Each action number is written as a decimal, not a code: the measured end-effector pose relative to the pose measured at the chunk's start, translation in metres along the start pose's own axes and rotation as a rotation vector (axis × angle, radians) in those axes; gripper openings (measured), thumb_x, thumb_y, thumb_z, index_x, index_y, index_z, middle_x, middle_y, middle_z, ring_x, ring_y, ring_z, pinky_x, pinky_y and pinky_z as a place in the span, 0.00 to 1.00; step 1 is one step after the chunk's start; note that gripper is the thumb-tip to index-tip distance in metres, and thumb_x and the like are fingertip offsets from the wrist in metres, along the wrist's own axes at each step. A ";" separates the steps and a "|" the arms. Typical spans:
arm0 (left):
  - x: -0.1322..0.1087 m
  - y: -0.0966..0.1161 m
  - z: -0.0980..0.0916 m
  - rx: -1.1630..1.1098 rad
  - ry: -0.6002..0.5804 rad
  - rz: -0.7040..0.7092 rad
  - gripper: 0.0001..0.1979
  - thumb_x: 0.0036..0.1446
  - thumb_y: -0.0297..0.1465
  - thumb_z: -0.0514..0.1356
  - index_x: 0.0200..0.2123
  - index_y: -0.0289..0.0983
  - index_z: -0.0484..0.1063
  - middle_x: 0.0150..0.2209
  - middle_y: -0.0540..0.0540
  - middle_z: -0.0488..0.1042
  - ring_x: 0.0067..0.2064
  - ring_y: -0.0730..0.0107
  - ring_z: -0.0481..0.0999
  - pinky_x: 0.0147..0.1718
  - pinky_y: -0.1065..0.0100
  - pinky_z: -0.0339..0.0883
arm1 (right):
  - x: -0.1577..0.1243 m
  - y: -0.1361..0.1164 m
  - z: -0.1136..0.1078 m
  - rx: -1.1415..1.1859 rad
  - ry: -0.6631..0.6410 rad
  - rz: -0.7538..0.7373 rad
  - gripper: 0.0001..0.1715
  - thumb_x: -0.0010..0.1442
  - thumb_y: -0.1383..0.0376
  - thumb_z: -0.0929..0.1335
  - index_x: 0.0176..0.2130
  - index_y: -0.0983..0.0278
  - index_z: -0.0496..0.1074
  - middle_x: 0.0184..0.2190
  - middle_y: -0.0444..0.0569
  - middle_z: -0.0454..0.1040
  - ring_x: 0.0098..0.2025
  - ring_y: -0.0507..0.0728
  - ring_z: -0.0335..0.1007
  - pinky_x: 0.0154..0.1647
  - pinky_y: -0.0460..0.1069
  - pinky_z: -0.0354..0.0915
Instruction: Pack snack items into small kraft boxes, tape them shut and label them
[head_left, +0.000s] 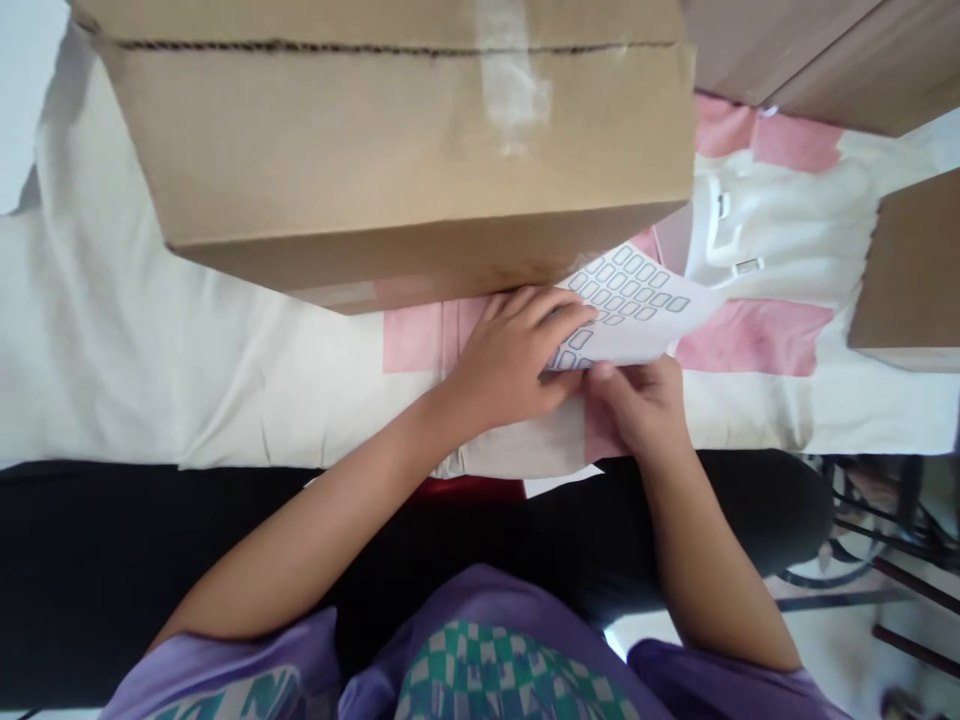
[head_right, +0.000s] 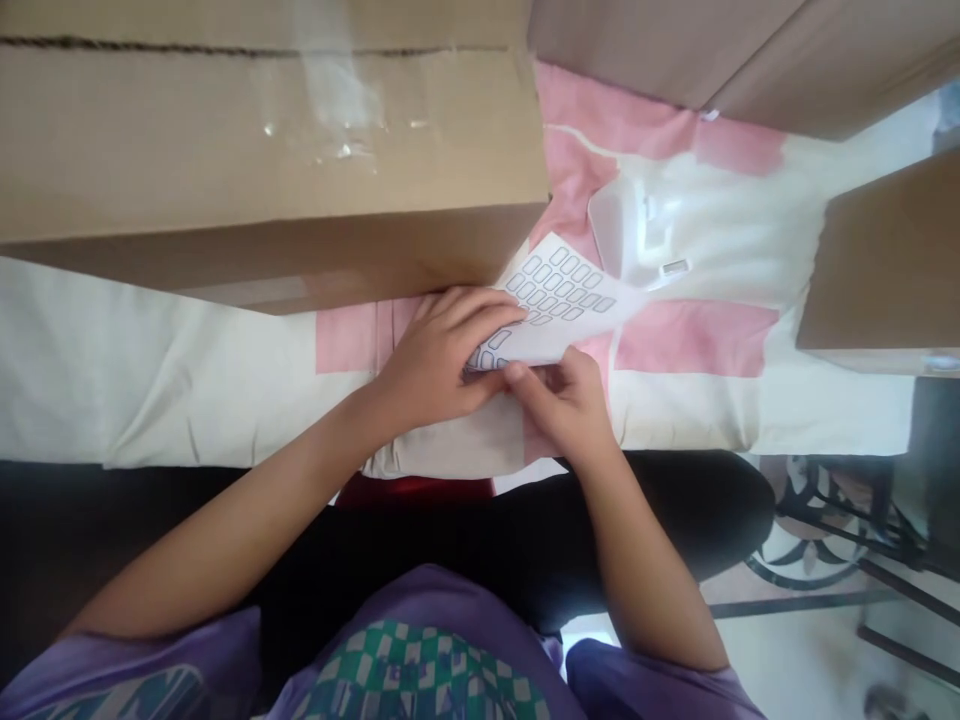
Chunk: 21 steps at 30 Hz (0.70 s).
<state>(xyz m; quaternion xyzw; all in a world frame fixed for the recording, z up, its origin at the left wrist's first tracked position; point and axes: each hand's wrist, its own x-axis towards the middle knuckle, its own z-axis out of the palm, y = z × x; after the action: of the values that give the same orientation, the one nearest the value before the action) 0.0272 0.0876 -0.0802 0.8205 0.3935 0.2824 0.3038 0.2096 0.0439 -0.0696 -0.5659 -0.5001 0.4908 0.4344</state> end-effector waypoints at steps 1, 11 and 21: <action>0.000 0.000 0.001 0.006 -0.004 0.004 0.22 0.60 0.34 0.61 0.58 0.41 0.69 0.61 0.44 0.71 0.60 0.53 0.69 0.59 0.53 0.60 | 0.000 0.000 0.000 -0.053 -0.014 -0.024 0.15 0.58 0.52 0.76 0.38 0.60 0.80 0.35 0.47 0.81 0.41 0.59 0.79 0.41 0.52 0.77; -0.003 0.005 0.002 0.044 0.123 0.012 0.20 0.63 0.37 0.59 0.58 0.43 0.68 0.64 0.42 0.67 0.61 0.51 0.67 0.58 0.52 0.60 | 0.000 0.005 0.006 -0.056 0.095 -0.078 0.10 0.61 0.57 0.74 0.40 0.60 0.81 0.33 0.46 0.80 0.38 0.57 0.78 0.36 0.49 0.76; -0.004 0.004 0.004 0.054 0.157 0.059 0.16 0.61 0.33 0.61 0.52 0.40 0.75 0.50 0.46 0.81 0.55 0.57 0.75 0.57 0.54 0.56 | 0.001 -0.001 0.009 0.005 0.048 -0.095 0.19 0.59 0.49 0.74 0.31 0.62 0.78 0.23 0.42 0.73 0.24 0.51 0.69 0.24 0.46 0.66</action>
<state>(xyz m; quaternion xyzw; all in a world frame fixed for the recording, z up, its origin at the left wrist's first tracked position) 0.0296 0.0813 -0.0808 0.8148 0.3994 0.3438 0.2414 0.2007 0.0453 -0.0698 -0.5521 -0.5144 0.4572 0.4707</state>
